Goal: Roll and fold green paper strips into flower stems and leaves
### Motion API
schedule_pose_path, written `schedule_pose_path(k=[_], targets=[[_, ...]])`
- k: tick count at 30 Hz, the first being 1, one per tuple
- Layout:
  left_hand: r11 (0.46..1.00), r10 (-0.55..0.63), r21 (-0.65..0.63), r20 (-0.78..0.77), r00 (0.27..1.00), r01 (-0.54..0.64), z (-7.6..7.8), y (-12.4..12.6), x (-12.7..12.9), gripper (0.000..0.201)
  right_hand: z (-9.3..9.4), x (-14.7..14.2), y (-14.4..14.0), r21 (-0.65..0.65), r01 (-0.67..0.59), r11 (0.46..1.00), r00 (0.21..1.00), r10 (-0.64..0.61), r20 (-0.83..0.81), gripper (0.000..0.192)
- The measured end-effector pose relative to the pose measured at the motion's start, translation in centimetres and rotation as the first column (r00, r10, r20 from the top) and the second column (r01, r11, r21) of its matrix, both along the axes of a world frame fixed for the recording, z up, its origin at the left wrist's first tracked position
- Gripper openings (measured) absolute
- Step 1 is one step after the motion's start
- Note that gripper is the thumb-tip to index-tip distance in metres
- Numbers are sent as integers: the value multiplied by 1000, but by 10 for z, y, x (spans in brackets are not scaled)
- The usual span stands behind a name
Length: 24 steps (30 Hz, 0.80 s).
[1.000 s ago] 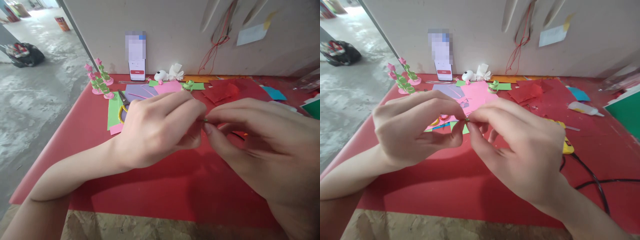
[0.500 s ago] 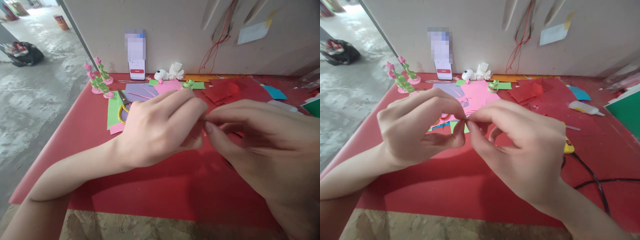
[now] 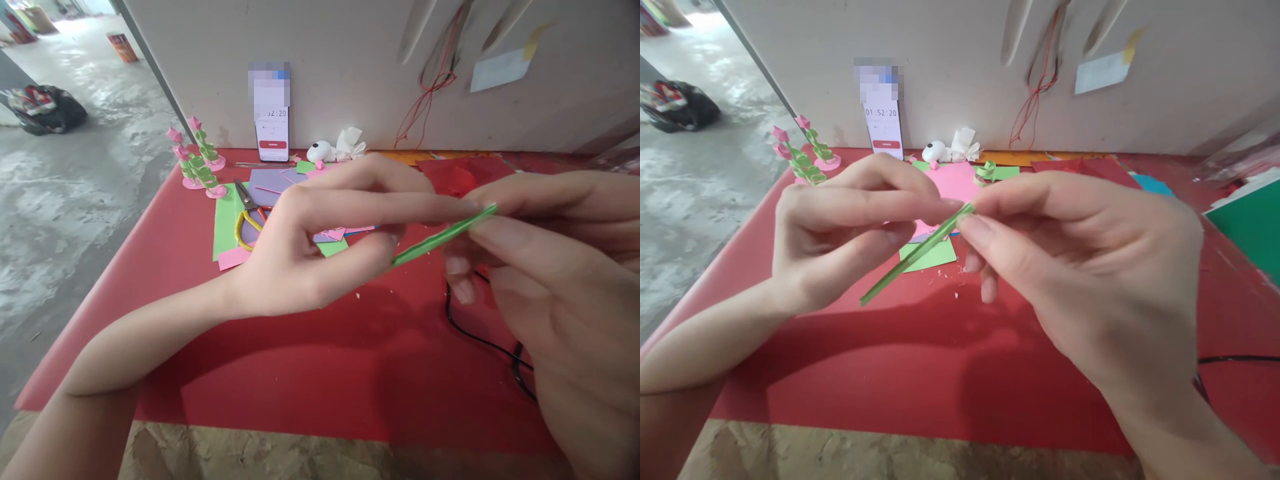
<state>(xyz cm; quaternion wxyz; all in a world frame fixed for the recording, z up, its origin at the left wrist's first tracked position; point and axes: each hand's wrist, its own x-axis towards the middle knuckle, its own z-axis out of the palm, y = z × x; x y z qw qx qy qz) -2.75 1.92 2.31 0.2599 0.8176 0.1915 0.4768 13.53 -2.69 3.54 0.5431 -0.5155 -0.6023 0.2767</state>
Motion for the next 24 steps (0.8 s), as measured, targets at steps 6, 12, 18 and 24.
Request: schedule_pose_path(k=[6,12,18,24], targets=[[987,29,161,-87,996,-14,-8,0,-1,57,2,4,2,-45,-146,988,988,143,-65,10],[906,52,421,-10,999,-43,-13,13,-2,42,2,11,8,-67,-243,968,970,241,-36,21],[706,75,706,3,997,-56,-15,29,-7,37,-3,18,12,-106,-322,941,947,321,-28,19],[949,130,295,-60,990,-107,-5,10,-7,32,0,16,10,-73,-250,965,968,252,19,14]])
